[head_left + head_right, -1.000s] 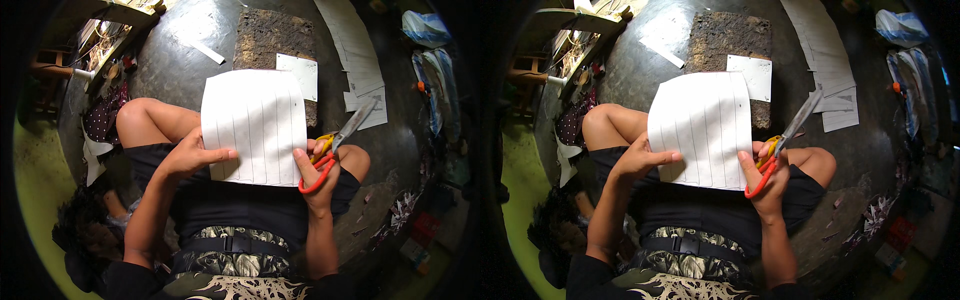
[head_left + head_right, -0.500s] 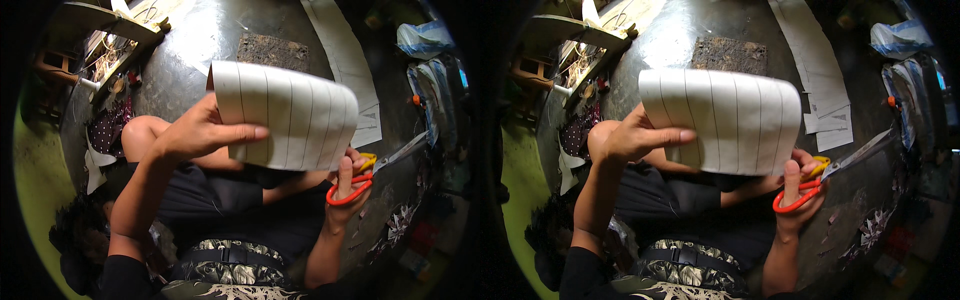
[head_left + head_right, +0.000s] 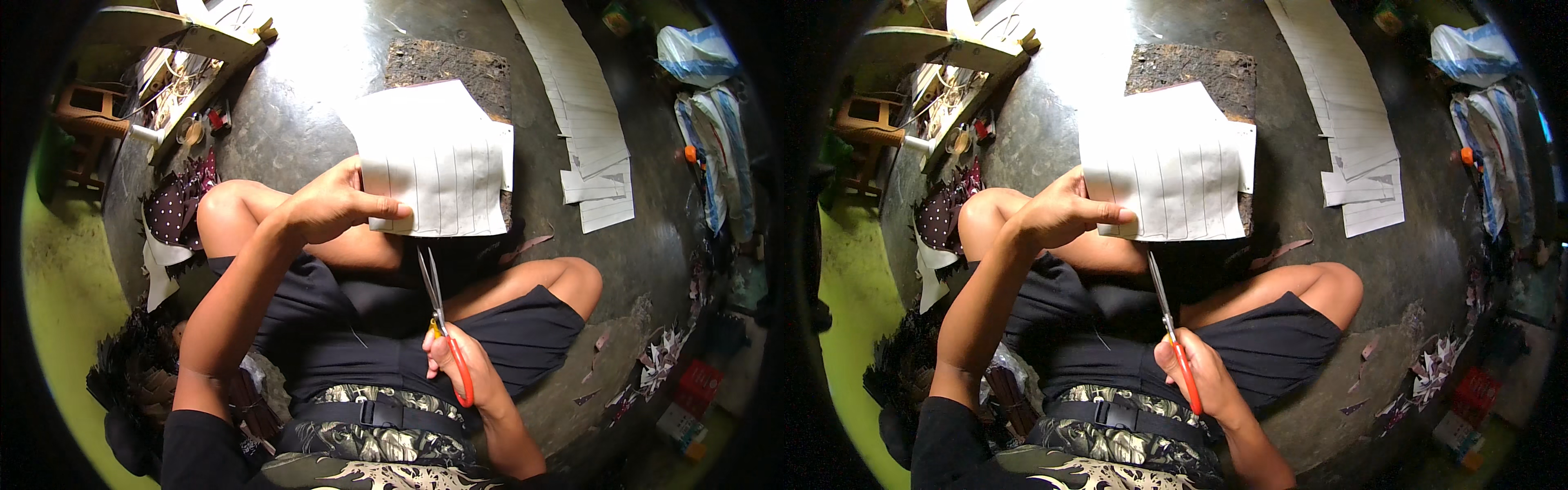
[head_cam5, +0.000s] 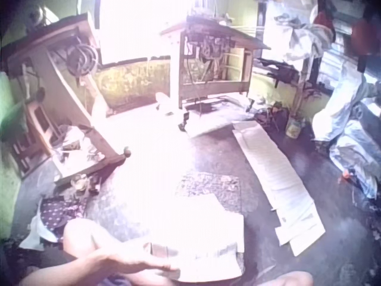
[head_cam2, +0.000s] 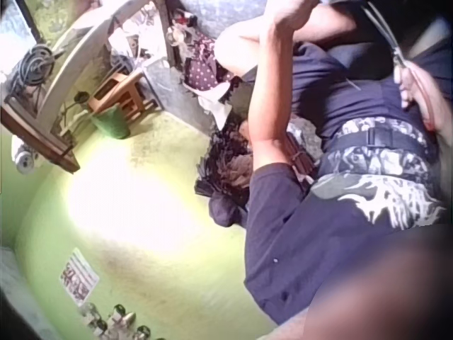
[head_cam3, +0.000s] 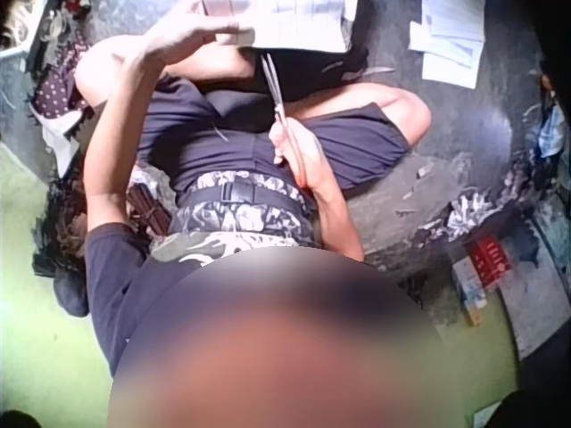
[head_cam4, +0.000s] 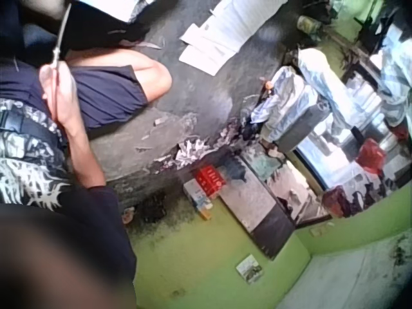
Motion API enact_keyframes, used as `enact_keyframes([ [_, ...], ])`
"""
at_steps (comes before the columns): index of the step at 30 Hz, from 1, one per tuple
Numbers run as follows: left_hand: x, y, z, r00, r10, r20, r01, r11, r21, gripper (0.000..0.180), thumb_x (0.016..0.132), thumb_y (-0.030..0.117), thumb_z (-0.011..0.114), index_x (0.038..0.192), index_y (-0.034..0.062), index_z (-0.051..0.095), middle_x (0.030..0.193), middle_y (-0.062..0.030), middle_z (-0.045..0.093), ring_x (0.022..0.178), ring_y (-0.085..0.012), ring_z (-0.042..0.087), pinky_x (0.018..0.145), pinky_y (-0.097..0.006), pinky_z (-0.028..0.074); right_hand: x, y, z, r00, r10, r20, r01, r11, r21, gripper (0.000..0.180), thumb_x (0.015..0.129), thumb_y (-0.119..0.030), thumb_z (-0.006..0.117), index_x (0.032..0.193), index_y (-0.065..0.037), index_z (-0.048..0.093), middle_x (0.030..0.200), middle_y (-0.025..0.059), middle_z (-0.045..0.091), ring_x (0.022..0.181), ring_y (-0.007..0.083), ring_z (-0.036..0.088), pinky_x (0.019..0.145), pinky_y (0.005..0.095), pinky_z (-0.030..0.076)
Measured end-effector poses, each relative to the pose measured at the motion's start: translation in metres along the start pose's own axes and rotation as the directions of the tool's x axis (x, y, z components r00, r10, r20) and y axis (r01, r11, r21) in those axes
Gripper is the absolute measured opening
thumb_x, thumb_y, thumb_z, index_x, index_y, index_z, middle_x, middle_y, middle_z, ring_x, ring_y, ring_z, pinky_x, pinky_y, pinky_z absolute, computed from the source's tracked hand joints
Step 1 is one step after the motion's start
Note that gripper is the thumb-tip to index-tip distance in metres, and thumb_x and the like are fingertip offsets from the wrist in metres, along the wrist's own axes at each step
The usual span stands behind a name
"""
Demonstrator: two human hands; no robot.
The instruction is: The person sits on the floor and repeatedly peels off small white paper pieces from a larger sheet placed on a wooden block. They then use red-handled scissors to cut a larger white sheet into strips and smaller pieces.
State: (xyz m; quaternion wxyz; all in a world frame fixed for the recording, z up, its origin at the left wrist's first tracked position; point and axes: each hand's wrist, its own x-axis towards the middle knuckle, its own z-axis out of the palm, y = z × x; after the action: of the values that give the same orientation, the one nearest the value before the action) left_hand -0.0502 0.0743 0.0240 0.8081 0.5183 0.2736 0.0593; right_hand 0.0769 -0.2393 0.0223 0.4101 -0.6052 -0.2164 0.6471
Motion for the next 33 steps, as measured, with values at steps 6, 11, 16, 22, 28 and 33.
enact_keyframes([
  [6,-0.006,-0.005,-0.001,1.000,-0.005,-0.029,0.004,0.999,-0.050,0.037,0.095,0.009,0.084,0.128,-0.0007,0.070,0.110,-0.0026,0.073,0.098,-0.0110,0.067,0.081,-0.028,0.053,0.017,-0.006,0.014,0.993,-0.084,-0.084,0.086,0.996,0.024,0.061,0.107,-0.063,0.066,0.103,-0.003,0.062,0.081,0.0025,0.060,0.068,0.0097,0.062,0.064,0.0273,0.054],
  [11,-0.015,-0.020,-0.001,0.996,-0.054,-0.077,0.052,0.998,-0.036,0.045,0.094,0.010,0.082,0.135,-0.0017,0.067,0.115,-0.0056,0.075,0.104,-0.0149,0.071,0.092,-0.032,0.057,0.020,-0.010,0.017,0.995,0.007,-0.101,-0.004,0.999,0.033,0.060,0.106,-0.063,0.068,0.093,-0.004,0.062,0.071,-0.0002,0.057,0.061,0.0073,0.059,0.057,0.0261,0.051],
  [16,-0.020,-0.025,-0.002,0.987,-0.112,-0.119,0.107,0.993,-0.049,0.058,0.095,0.003,0.082,0.146,-0.0049,0.057,0.129,-0.0114,0.072,0.117,-0.0214,0.071,0.102,-0.037,0.058,0.019,-0.011,0.017,0.994,0.091,-0.058,-0.092,0.996,-0.014,0.054,0.109,-0.057,0.066,0.091,-0.006,0.059,0.073,0.0006,0.057,0.063,0.0082,0.057,0.058,0.0258,0.051],
  [22,-0.027,-0.027,0.000,0.969,-0.078,-0.235,0.065,0.996,-0.060,0.050,0.095,0.008,0.079,0.140,-0.0038,0.062,0.123,-0.0105,0.073,0.115,-0.0194,0.071,0.100,-0.036,0.059,0.003,-0.023,-0.001,0.996,0.091,0.016,-0.085,0.971,-0.222,0.048,0.105,-0.044,0.079,0.086,-0.004,0.060,0.073,-0.0012,0.054,0.071,0.0062,0.049,0.063,0.0292,0.045],
  [28,-0.046,-0.035,-0.013,0.916,-0.210,-0.343,0.233,0.972,0.028,0.064,0.094,0.010,0.084,0.147,-0.0070,0.054,0.130,-0.0150,0.071,0.119,-0.0215,0.069,0.105,-0.036,0.055,-0.021,-0.053,-0.045,0.977,-0.076,-0.200,0.070,0.997,-0.035,0.024,0.104,-0.017,0.078,0.094,-0.007,0.060,0.082,-0.0030,0.062,0.068,0.0041,0.057,0.061,0.0230,0.047],
  [33,-0.045,-0.053,-0.015,0.928,-0.059,-0.369,0.088,0.994,0.063,0.069,0.097,0.019,0.084,0.152,-0.0047,0.050,0.127,-0.0140,0.070,0.111,-0.0183,0.069,0.083,-0.033,0.060,0.069,-0.103,-0.061,0.657,-0.609,-0.445,0.393,0.780,-0.487,0.018,0.103,-0.010,0.078,0.097,-0.004,0.061,0.088,0.0018,0.069,0.073,0.0075,0.061,0.067,0.0252,0.050],
])
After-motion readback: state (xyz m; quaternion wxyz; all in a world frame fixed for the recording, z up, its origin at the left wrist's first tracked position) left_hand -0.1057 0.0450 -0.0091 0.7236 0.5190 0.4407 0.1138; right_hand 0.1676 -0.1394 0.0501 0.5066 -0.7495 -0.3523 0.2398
